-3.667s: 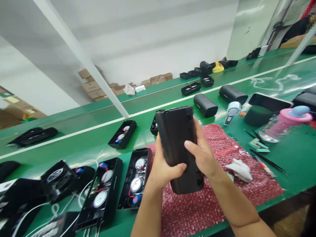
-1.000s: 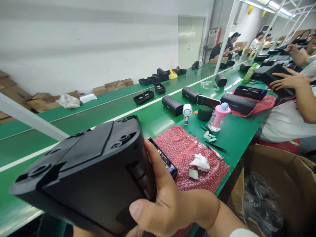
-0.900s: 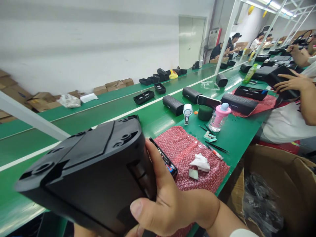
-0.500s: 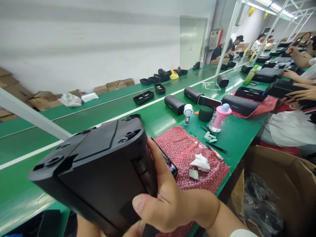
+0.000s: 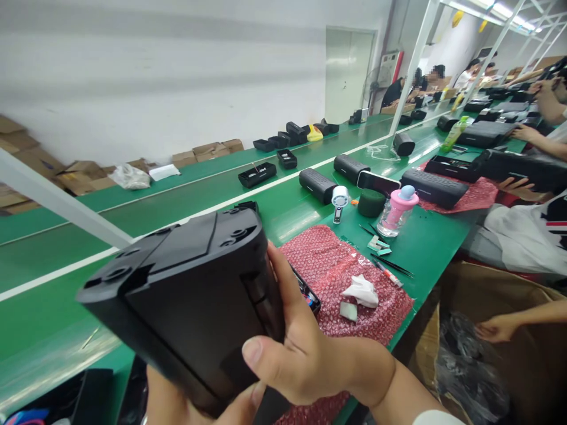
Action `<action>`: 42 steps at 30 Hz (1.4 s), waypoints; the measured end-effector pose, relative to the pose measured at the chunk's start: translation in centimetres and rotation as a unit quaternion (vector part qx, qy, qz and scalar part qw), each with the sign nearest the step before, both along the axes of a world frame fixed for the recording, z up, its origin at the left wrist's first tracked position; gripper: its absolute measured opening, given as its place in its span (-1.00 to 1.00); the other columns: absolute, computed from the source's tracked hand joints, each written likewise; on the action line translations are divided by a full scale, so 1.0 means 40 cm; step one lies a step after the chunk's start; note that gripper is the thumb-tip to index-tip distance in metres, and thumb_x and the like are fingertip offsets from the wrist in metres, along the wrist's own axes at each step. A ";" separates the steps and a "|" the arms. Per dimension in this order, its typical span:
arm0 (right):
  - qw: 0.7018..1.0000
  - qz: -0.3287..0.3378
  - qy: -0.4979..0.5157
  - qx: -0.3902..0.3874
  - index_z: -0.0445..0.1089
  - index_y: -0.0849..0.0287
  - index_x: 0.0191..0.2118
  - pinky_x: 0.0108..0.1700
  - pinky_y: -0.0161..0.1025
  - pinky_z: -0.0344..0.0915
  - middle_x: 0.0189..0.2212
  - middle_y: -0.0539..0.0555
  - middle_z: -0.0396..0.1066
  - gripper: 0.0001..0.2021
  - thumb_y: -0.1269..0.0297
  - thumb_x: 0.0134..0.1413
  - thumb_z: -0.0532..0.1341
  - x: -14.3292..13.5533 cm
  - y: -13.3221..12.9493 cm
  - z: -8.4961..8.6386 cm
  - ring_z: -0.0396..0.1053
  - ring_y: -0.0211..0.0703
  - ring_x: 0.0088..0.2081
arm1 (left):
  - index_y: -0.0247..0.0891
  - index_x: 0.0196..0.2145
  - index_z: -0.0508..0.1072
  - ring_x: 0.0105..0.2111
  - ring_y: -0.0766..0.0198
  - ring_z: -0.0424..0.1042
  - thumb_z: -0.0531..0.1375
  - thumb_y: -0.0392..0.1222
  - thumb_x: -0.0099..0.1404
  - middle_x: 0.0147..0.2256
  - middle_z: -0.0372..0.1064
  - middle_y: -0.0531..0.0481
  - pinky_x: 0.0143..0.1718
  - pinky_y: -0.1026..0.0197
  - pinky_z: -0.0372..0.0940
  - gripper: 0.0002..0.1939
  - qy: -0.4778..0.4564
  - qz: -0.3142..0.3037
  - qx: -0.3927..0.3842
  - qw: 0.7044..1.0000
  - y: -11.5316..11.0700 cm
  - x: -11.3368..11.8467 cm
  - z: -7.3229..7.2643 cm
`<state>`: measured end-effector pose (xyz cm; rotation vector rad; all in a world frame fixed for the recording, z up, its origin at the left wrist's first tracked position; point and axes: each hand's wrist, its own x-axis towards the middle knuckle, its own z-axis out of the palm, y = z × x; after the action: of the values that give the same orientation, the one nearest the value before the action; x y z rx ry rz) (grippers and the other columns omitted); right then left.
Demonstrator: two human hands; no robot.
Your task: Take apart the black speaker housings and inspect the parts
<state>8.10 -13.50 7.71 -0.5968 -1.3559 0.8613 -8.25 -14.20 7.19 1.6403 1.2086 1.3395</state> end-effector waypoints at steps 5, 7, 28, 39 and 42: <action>0.992 0.076 0.094 -0.035 -0.23 -0.11 0.44 0.41 0.06 0.01 0.41 0.02 -0.01 -0.20 0.21 0.23 0.23 -0.017 0.000 -0.007 0.04 -0.05 0.39 | -0.08 0.31 0.11 -0.04 -0.07 0.53 0.47 -0.15 -0.03 0.08 0.42 -0.14 -0.11 0.03 0.54 0.01 -0.105 -0.023 -0.064 0.992 -0.026 0.055 0.019; 0.987 0.078 0.128 -0.063 -0.16 -0.16 0.42 0.41 0.05 0.02 0.39 -0.01 0.03 -0.26 0.22 0.26 0.22 -0.023 0.007 -0.013 0.07 -0.06 0.37 | -0.06 0.34 0.04 0.04 -0.08 0.48 0.47 -0.14 -0.01 0.13 0.37 -0.14 -0.01 -0.01 0.49 0.05 -0.133 -0.062 -0.045 0.988 -0.016 0.070 0.022; 0.984 0.133 0.044 -0.107 -0.31 -0.18 0.43 0.26 0.11 0.26 0.33 0.10 0.08 0.09 0.42 -0.09 0.37 0.003 0.076 -0.052 0.25 0.06 0.25 | -0.10 0.38 -0.12 0.10 -0.12 0.41 0.45 -0.22 -0.07 0.17 0.30 -0.22 0.07 -0.09 0.41 0.19 -0.143 -0.068 -0.057 0.986 0.038 0.059 0.023; 0.987 0.089 0.074 -0.110 -0.18 -0.16 0.41 0.35 0.20 0.10 0.33 0.08 0.12 -0.02 0.25 -0.02 0.39 -0.002 0.092 -0.069 0.19 0.07 0.29 | -0.12 0.41 -0.25 0.13 -0.13 0.38 0.38 -0.26 -0.08 0.24 0.19 -0.27 0.06 -0.12 0.40 0.24 -0.129 -0.038 -0.060 0.989 0.040 0.080 0.007; 0.982 0.103 0.108 -0.115 -0.06 -0.21 0.37 0.29 0.18 0.21 0.25 0.03 0.24 -0.09 0.22 -0.04 0.41 -0.004 0.098 -0.074 0.30 0.05 0.21 | -0.07 0.41 -0.22 0.19 -0.17 0.31 0.36 -0.27 -0.08 0.29 0.11 -0.24 0.13 -0.20 0.33 0.21 -0.083 0.007 -0.039 0.996 0.032 0.088 0.007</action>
<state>7.94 -9.57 4.74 -0.5273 -1.1406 1.2267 -4.74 -12.93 7.47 1.4396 1.1599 1.3904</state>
